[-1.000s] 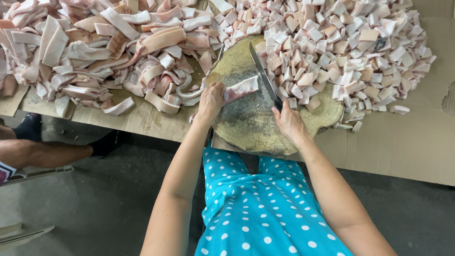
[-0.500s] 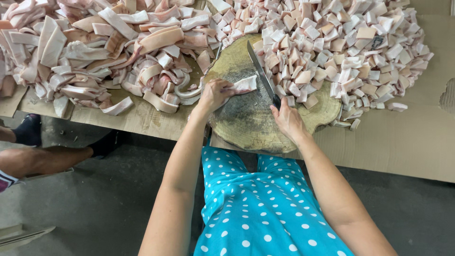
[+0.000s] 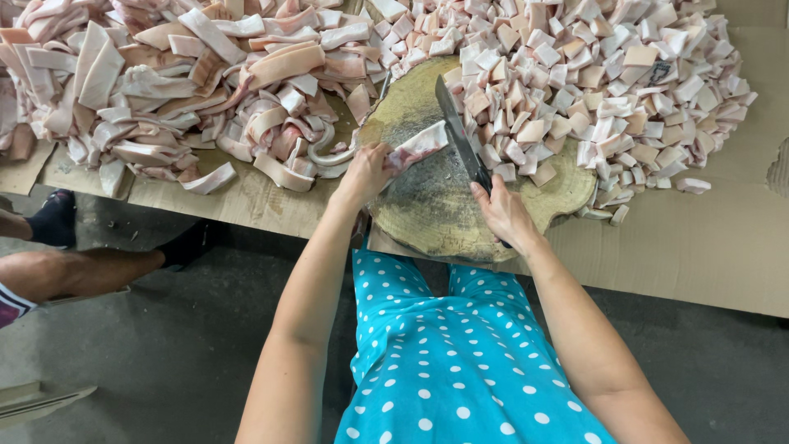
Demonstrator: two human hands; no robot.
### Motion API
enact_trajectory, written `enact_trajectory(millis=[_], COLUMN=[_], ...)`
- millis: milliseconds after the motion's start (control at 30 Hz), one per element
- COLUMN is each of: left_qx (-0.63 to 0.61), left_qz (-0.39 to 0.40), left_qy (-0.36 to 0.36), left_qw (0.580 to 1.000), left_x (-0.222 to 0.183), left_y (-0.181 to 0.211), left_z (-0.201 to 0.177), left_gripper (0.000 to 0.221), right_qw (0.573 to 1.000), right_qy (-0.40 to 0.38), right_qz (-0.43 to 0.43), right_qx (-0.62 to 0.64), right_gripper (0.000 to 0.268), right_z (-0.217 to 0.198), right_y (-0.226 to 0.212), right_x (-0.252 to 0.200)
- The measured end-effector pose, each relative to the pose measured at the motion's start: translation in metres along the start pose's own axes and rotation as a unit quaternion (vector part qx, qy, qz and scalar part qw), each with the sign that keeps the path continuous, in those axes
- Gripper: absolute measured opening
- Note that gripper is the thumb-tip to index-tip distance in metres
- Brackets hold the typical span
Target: The person cuts long strips of processed pork rind into small cubes using a knife on a wooden block.
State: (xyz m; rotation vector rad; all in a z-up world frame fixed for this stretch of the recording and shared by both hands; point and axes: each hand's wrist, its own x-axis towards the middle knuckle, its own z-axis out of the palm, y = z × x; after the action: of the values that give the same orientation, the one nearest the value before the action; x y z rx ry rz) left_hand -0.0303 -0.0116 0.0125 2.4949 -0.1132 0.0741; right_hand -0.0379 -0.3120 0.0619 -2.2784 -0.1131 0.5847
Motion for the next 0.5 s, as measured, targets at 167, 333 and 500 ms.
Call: enact_trajectory(millis=[167, 333, 500], left_qx=[0.005, 0.104, 0.081], left_qz=[-0.010, 0.036, -0.008], left_qy=[0.033, 0.111, 0.137], left_qw=[0.999, 0.988, 0.987], left_x=[0.011, 0.026, 0.039], left_y=[-0.002, -0.007, 0.020], left_z=[0.014, 0.033, 0.030], left_gripper=[0.031, 0.031, 0.047], right_qw=[0.999, 0.979, 0.975], right_qy=[0.001, -0.038, -0.007], right_qz=[0.008, 0.054, 0.028], right_qx=[0.052, 0.194, 0.218], right_gripper=[0.047, 0.044, 0.048], right_z=[0.002, 0.012, 0.013], right_y=[0.001, 0.013, 0.017], right_x=[-0.006, -0.015, -0.023])
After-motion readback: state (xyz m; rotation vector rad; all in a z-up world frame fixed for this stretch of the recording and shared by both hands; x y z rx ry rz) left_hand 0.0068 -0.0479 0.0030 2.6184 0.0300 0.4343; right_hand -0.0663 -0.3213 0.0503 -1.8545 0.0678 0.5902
